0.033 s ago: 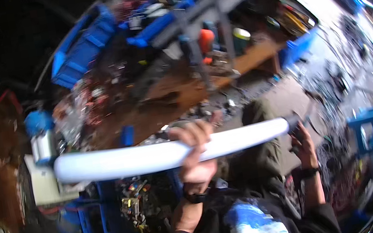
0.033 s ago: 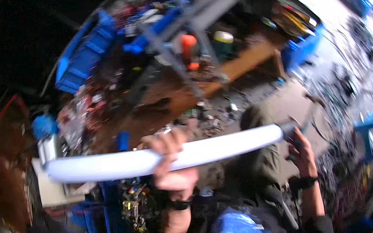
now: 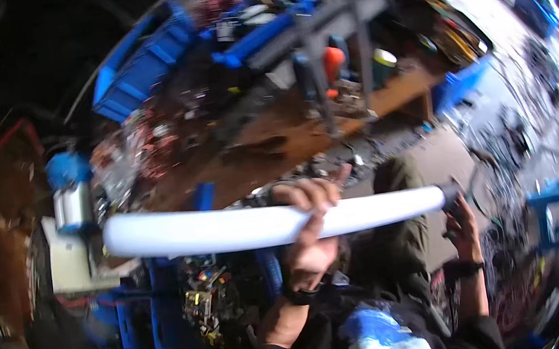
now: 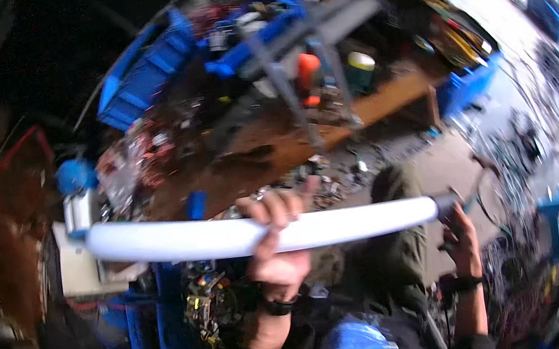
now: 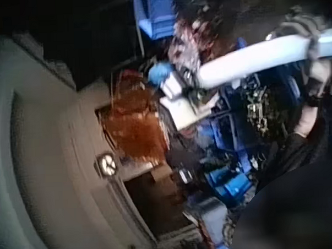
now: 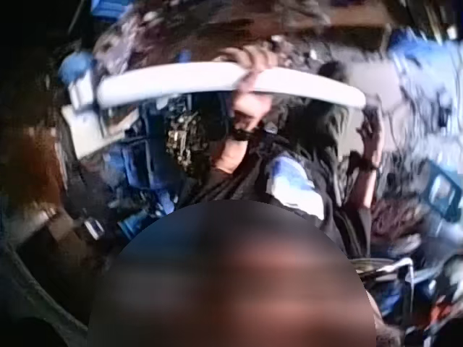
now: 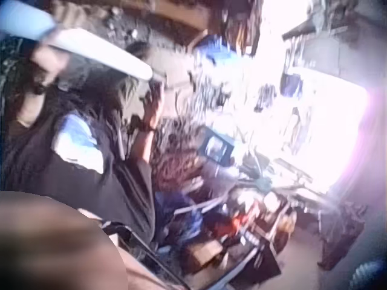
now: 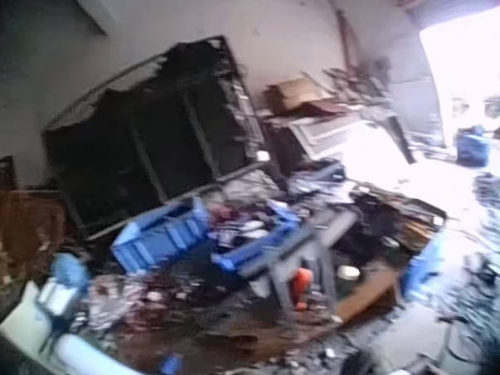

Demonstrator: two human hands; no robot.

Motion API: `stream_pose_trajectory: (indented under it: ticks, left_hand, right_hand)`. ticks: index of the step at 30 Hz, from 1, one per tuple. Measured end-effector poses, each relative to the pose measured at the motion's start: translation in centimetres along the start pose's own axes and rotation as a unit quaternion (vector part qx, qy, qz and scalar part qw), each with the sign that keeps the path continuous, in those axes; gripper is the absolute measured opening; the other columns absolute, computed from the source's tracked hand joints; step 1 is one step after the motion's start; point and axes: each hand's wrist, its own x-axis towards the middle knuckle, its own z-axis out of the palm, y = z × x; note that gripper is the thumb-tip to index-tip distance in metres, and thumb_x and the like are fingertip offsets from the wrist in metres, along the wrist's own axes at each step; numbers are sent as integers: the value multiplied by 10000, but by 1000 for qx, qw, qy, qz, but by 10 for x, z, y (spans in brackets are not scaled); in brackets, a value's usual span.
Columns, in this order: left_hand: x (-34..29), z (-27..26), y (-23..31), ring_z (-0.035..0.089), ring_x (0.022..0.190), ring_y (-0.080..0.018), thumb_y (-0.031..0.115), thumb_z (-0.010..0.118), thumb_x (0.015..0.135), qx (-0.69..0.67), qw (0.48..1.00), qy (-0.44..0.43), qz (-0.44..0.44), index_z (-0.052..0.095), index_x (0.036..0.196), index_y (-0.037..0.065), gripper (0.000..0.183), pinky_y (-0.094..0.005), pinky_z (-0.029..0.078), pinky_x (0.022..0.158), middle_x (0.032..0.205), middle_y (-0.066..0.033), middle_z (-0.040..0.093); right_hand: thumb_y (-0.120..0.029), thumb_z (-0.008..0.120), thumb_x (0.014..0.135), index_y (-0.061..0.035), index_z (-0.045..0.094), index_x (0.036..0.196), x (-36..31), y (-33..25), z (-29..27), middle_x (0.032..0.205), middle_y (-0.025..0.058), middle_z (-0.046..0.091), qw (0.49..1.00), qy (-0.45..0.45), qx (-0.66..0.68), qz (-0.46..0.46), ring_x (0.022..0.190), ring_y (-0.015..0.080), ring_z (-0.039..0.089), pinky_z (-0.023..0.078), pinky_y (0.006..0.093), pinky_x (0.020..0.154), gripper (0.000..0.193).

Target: The person uses a screwdriver to remove screws from a black cylindrical device, then uses a hammer to tap and separate its parts. The person continues to disassemble the device, exposing internal wires and components.

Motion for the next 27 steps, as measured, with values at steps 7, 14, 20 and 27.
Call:
stream_pose_trajectory:
  ticks: [7,14,20,27]
  left_hand:
    - [1,-27,34,446,767,-163,713,658,883,-61,991,108,39,442,981,162,600,-643,363,1187,836,12,385]
    - [2,18,-19,535,663,-200,919,436,843,-77,996,1,-39,437,1012,142,795,-566,471,1041,747,-36,477]
    - [20,86,-86,544,677,-226,891,395,887,-85,990,-83,-72,454,1088,117,801,-562,476,1026,762,-79,522]
    - [2,116,-192,518,1142,-180,414,790,924,-61,962,-259,-68,452,1356,47,660,-355,409,1038,1188,-64,529]
  right_hand:
    - [-361,613,1053,-100,554,1432,23,32,-104,1204,103,683,980,47,-84,-176,603,32,525,329,154,440,464]
    - [-457,685,990,-157,578,1415,-6,21,-137,1154,103,719,993,106,-31,-37,1010,153,714,442,226,590,531]
    - [-263,644,1043,-77,588,1194,-32,3,-142,895,-3,599,989,136,-15,-61,664,74,551,320,198,442,246]
    - [-267,734,985,-111,579,969,-88,-64,-112,641,-71,447,885,287,-181,-318,492,58,420,334,254,436,221]
